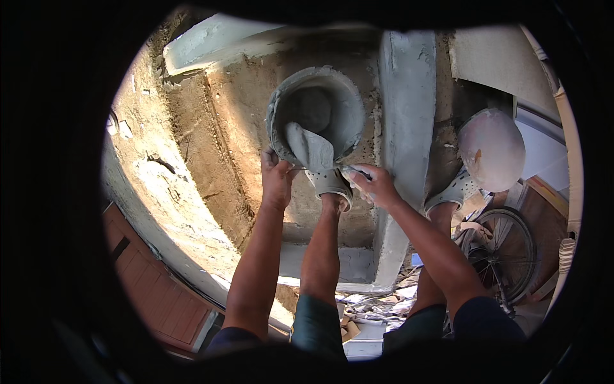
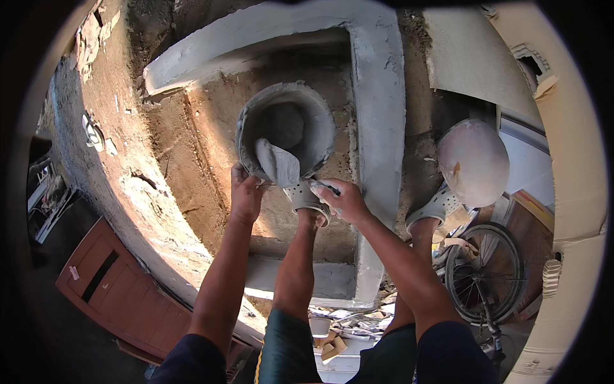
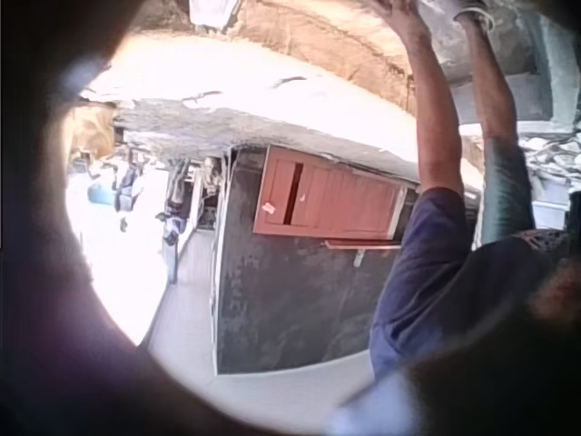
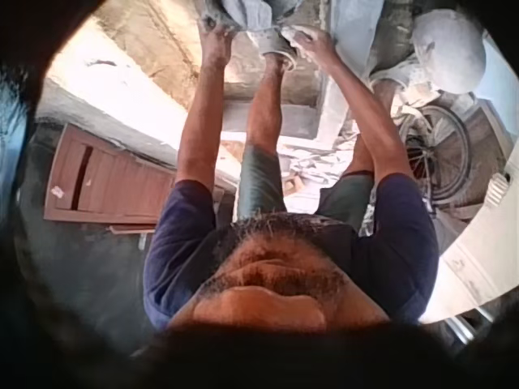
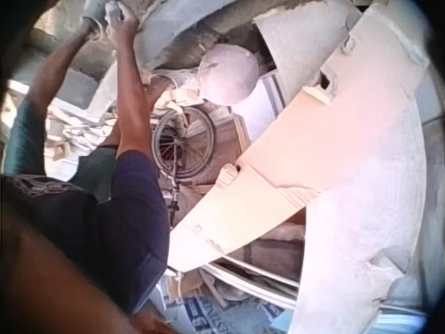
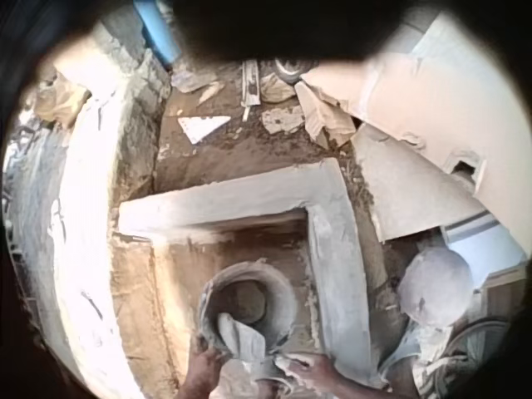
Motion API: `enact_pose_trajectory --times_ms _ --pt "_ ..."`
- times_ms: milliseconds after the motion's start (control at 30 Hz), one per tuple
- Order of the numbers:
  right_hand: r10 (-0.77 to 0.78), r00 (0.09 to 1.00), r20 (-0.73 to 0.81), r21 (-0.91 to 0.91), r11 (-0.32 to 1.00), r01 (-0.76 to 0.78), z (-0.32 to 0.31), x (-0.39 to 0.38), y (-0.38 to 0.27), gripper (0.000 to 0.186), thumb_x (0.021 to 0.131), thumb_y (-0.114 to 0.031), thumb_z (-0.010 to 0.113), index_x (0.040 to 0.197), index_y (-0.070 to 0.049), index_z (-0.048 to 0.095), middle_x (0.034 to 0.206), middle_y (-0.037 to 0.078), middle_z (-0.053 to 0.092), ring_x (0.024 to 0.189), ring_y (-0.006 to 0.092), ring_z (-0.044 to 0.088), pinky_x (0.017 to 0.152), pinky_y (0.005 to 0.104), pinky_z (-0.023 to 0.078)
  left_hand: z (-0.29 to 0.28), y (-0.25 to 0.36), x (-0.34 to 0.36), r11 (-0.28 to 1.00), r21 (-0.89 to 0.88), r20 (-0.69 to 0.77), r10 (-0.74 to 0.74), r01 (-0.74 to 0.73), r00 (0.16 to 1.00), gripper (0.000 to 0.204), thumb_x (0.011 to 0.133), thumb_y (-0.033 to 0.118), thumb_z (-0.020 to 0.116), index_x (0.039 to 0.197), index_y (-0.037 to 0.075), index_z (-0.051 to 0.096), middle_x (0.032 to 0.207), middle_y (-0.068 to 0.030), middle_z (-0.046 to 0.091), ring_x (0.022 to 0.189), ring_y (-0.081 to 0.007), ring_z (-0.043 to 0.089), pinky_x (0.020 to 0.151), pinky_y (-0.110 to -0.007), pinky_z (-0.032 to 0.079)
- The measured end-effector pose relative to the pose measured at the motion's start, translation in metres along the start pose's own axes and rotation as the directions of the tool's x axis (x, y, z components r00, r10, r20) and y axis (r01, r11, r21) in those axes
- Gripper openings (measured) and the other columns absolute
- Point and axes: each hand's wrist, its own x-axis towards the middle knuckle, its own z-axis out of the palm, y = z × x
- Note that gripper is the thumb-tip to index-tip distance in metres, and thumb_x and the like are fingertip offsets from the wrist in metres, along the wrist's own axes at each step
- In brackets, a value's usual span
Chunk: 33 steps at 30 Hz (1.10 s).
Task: The person scoops cement from a bucket with a trowel and applies it to a concrete wall, smoothing the surface. The person repeatedly scoops and spreads cement across different sections of the wall.
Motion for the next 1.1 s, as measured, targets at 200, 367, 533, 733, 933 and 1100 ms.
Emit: enact_pose_trajectory --times_ms 200,367,533,733,933,1100 --pt "-0.326 0.945 0.001 0.039 0.945 0.325 -0.02 -0.052 -0.032 0.046 0.102 -0.032 0.076 0.131 0.003 0.072 0.111 0.012 0.079 0.095 0.0127 0.074 0.085 0.0296 0.06 -0.036 0.006 -0.005 0.993 0.043 -0.235 -0.099 0.112 0.967 0.072 0.096 0.005 0.053 0.163 0.017 0.031 0.158 -0.0085 0.048 0.133 -0.0254 0.056 0.104 -0.051 0.052" --pt "-0.398 0.907 -0.135 0.243 0.874 0.42 -0.075 -0.131 -0.06 0.047 0.101 -0.027 0.077 0.136 0.002 0.069 0.094 0.004 0.074 0.069 0.0058 0.063 0.058 0.0247 0.052 -0.048 0.0 -0.097 0.884 0.328 -0.523 -0.124 0.333 0.843 0.05 0.092 0.003 0.056 0.14 0.016 0.049 0.109 -0.0024 0.053 0.097 -0.0139 0.054 0.09 -0.049 0.055" --pt "-0.359 0.836 -0.415 0.29 0.819 0.495 -0.157 -0.161 -0.071 0.051 0.099 -0.03 0.079 0.138 0.001 0.067 0.098 0.006 0.076 0.071 0.0055 0.064 0.059 0.0247 0.052 -0.019 0.006 -0.246 0.649 0.714 -0.305 -0.052 0.264 0.951 0.009 0.095 0.004 0.068 0.104 0.005 0.068 0.095 -0.0007 0.066 0.089 -0.0143 0.061 0.085 -0.033 0.053" --pt "-0.505 0.607 -0.614 -0.229 0.85 0.475 -0.255 -0.059 -0.101 0.051 0.096 -0.038 0.078 0.134 -0.003 0.07 0.101 0.012 0.078 0.079 0.0174 0.072 0.071 0.0348 0.058 0.053 -0.009 -0.336 0.235 0.969 -0.118 0.164 0.077 0.979 0.012 0.093 0.009 0.073 0.1 -0.001 0.072 0.1 -0.0155 0.073 0.097 -0.0299 0.068 0.092 -0.044 0.053" --pt "-0.61 0.588 -0.531 -0.602 0.76 0.245 -0.277 0.037 -0.166 0.042 0.096 -0.03 0.075 0.131 -0.008 0.069 0.125 0.021 0.073 0.114 0.038 0.071 0.099 0.0448 0.056 0.089 -0.019 -0.327 -0.143 0.987 0.088 0.11 -0.072 0.99 0.022 0.096 0.025 0.073 0.104 0.005 0.068 0.131 -0.017 0.066 0.12 -0.0411 0.061 0.104 -0.053 0.045" --pt "-0.666 0.537 -0.518 -0.574 0.736 0.359 -0.258 -0.004 -0.149 0.042 0.097 -0.028 0.075 0.133 -0.009 0.068 0.123 0.021 0.073 0.112 0.0391 0.071 0.097 0.0464 0.057 0.11 -0.011 -0.319 -0.255 0.962 0.107 0.005 -0.102 0.994 0.027 0.094 0.03 0.075 0.109 0.008 0.068 0.146 -0.0161 0.059 0.132 -0.0405 0.054 0.112 -0.055 0.038"
